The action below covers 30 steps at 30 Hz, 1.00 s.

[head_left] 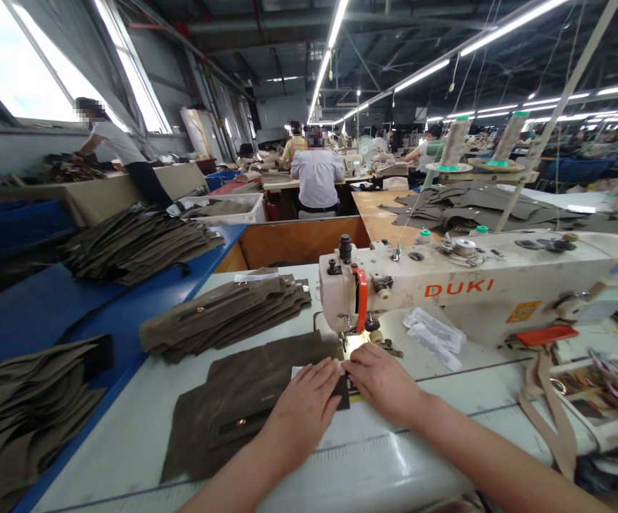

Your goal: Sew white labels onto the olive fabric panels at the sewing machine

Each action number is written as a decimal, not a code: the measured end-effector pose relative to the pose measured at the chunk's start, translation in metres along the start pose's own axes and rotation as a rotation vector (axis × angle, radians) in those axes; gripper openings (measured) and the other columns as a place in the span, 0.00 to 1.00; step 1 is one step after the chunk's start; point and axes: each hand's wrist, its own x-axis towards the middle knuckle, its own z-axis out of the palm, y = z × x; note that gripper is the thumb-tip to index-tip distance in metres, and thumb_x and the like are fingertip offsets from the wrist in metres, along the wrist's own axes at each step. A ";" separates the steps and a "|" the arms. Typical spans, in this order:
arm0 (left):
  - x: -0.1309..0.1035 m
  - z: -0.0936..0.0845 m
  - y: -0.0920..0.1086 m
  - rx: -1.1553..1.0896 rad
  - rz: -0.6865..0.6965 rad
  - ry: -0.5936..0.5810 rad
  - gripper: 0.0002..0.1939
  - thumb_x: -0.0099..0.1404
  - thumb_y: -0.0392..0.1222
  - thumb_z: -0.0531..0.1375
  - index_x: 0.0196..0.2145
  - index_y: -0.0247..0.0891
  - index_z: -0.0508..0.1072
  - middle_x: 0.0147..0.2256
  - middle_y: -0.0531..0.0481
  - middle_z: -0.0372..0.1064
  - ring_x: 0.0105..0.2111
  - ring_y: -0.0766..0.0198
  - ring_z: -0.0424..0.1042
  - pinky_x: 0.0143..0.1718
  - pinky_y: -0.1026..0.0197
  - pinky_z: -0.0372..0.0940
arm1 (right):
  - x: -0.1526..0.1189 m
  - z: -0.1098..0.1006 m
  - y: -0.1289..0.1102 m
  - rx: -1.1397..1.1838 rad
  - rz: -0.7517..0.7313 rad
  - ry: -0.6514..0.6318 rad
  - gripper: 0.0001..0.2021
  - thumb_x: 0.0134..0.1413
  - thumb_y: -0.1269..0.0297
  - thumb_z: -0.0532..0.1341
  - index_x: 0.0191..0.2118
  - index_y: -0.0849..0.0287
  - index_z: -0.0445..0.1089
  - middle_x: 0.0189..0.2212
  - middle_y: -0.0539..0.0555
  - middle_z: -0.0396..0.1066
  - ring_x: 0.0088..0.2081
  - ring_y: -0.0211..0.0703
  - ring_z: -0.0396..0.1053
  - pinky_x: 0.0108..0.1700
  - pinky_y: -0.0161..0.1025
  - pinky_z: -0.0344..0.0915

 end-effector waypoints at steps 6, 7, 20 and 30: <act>0.012 0.008 -0.008 0.001 0.012 -0.031 0.19 0.70 0.37 0.49 0.57 0.34 0.65 0.54 0.40 0.69 0.55 0.57 0.67 0.54 0.50 0.64 | 0.002 0.005 0.004 -0.015 0.047 0.051 0.09 0.63 0.72 0.55 0.41 0.61 0.73 0.36 0.57 0.71 0.39 0.46 0.66 0.43 0.42 0.64; 0.013 0.009 -0.009 0.004 0.017 -0.029 0.19 0.70 0.37 0.49 0.57 0.33 0.65 0.54 0.40 0.69 0.55 0.56 0.67 0.54 0.50 0.64 | 0.002 0.006 0.005 -0.018 0.055 0.058 0.09 0.63 0.72 0.55 0.41 0.60 0.73 0.36 0.57 0.71 0.39 0.46 0.66 0.43 0.42 0.64; 0.027 0.009 -0.015 0.011 0.047 -0.028 0.17 0.70 0.36 0.50 0.54 0.32 0.66 0.53 0.40 0.70 0.54 0.56 0.68 0.54 0.50 0.64 | 0.005 0.008 0.007 -0.031 0.106 0.074 0.10 0.63 0.72 0.54 0.38 0.62 0.73 0.34 0.57 0.71 0.38 0.46 0.67 0.44 0.41 0.62; 0.027 0.010 -0.018 -0.033 0.023 -0.046 0.18 0.70 0.37 0.50 0.56 0.35 0.66 0.54 0.42 0.69 0.55 0.58 0.67 0.56 0.51 0.63 | 0.006 0.007 0.006 -0.055 0.127 0.051 0.08 0.63 0.72 0.56 0.39 0.62 0.73 0.34 0.56 0.71 0.37 0.45 0.66 0.43 0.40 0.61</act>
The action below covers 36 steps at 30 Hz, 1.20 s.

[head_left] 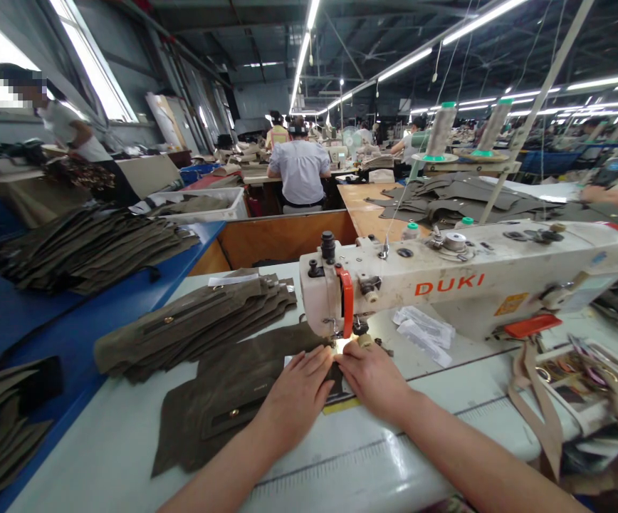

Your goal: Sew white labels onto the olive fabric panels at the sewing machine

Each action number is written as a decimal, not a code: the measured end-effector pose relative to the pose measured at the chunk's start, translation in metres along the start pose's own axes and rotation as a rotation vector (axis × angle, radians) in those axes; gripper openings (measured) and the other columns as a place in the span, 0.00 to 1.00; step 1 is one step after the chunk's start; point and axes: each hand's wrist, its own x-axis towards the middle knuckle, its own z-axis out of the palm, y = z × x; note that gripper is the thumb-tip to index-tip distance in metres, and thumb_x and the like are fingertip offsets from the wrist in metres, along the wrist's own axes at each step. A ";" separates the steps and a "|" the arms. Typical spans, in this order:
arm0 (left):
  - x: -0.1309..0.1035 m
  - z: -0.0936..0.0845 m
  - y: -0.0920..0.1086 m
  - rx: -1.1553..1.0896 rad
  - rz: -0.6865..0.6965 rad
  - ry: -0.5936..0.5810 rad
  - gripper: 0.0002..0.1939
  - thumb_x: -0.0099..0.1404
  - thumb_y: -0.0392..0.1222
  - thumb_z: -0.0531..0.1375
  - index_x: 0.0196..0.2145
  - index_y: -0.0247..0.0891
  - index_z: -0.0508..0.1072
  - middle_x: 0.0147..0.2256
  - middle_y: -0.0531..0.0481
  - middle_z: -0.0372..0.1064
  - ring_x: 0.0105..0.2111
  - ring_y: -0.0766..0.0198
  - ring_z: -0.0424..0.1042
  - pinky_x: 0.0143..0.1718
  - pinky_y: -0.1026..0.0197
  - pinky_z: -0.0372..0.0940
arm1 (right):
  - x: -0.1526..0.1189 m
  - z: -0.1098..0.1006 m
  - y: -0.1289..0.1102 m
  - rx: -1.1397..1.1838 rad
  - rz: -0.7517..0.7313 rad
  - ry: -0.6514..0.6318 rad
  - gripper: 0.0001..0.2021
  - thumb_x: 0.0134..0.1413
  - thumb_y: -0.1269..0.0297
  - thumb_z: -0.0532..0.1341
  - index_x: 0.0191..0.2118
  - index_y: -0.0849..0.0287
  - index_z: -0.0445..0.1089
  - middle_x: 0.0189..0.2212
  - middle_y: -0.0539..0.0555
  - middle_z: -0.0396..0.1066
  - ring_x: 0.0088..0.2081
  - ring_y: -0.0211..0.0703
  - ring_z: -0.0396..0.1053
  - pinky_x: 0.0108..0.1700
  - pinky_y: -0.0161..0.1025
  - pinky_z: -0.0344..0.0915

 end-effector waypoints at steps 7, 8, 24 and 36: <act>0.000 0.001 0.000 -0.022 -0.022 -0.039 0.18 0.71 0.39 0.49 0.56 0.37 0.66 0.55 0.43 0.68 0.56 0.57 0.66 0.57 0.50 0.61 | -0.001 0.003 0.001 -0.012 -0.012 0.025 0.08 0.62 0.73 0.56 0.40 0.62 0.73 0.34 0.56 0.71 0.37 0.44 0.66 0.43 0.40 0.60; 0.000 0.001 -0.001 -0.023 -0.024 -0.040 0.18 0.71 0.39 0.49 0.57 0.37 0.65 0.56 0.43 0.68 0.57 0.57 0.66 0.57 0.50 0.61 | -0.001 0.003 0.001 -0.012 -0.013 0.028 0.08 0.62 0.73 0.56 0.40 0.62 0.73 0.34 0.56 0.71 0.37 0.44 0.66 0.43 0.40 0.60; -0.005 -0.005 -0.007 -0.001 -0.086 -0.090 0.20 0.71 0.40 0.49 0.59 0.36 0.64 0.59 0.43 0.64 0.58 0.56 0.63 0.59 0.50 0.58 | -0.011 0.005 0.002 0.018 -0.053 0.209 0.06 0.60 0.73 0.58 0.36 0.60 0.73 0.31 0.54 0.71 0.35 0.45 0.65 0.39 0.39 0.62; -0.137 -0.063 0.007 0.122 -0.229 -0.146 0.50 0.61 0.52 0.61 0.69 0.38 0.35 0.67 0.38 0.43 0.65 0.45 0.48 0.60 0.43 0.55 | -0.027 0.007 -0.002 0.211 -0.206 0.245 0.11 0.64 0.71 0.52 0.39 0.59 0.72 0.32 0.55 0.72 0.37 0.45 0.68 0.44 0.42 0.66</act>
